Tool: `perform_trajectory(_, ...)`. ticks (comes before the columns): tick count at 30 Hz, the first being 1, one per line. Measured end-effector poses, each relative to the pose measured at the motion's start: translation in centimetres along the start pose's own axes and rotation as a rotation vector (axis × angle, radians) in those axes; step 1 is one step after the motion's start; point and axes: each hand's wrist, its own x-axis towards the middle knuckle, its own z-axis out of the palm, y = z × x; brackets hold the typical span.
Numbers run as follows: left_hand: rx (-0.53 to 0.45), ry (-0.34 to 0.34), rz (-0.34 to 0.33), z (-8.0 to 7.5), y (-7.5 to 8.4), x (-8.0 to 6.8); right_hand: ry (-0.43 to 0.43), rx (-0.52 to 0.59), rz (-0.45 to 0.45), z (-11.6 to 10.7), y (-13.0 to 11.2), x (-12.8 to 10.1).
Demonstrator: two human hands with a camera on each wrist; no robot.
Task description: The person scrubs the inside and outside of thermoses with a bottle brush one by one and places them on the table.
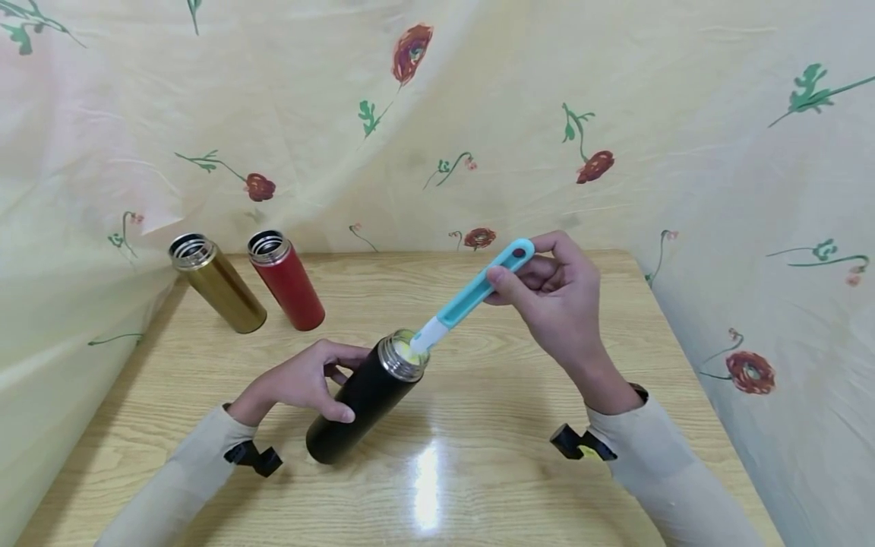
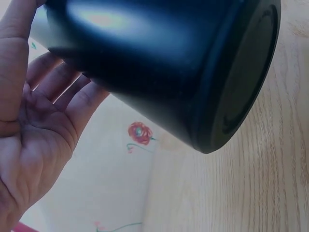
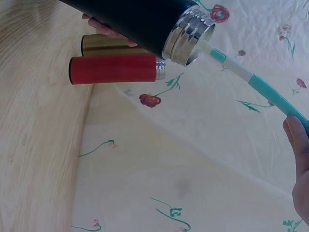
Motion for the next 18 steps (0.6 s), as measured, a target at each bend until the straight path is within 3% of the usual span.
perform_trajectory(18,0.030,0.036,-0.028,-0.2,-0.7,-1.1,0.046,0.019,-0.012,0.2,0.0,0.0)
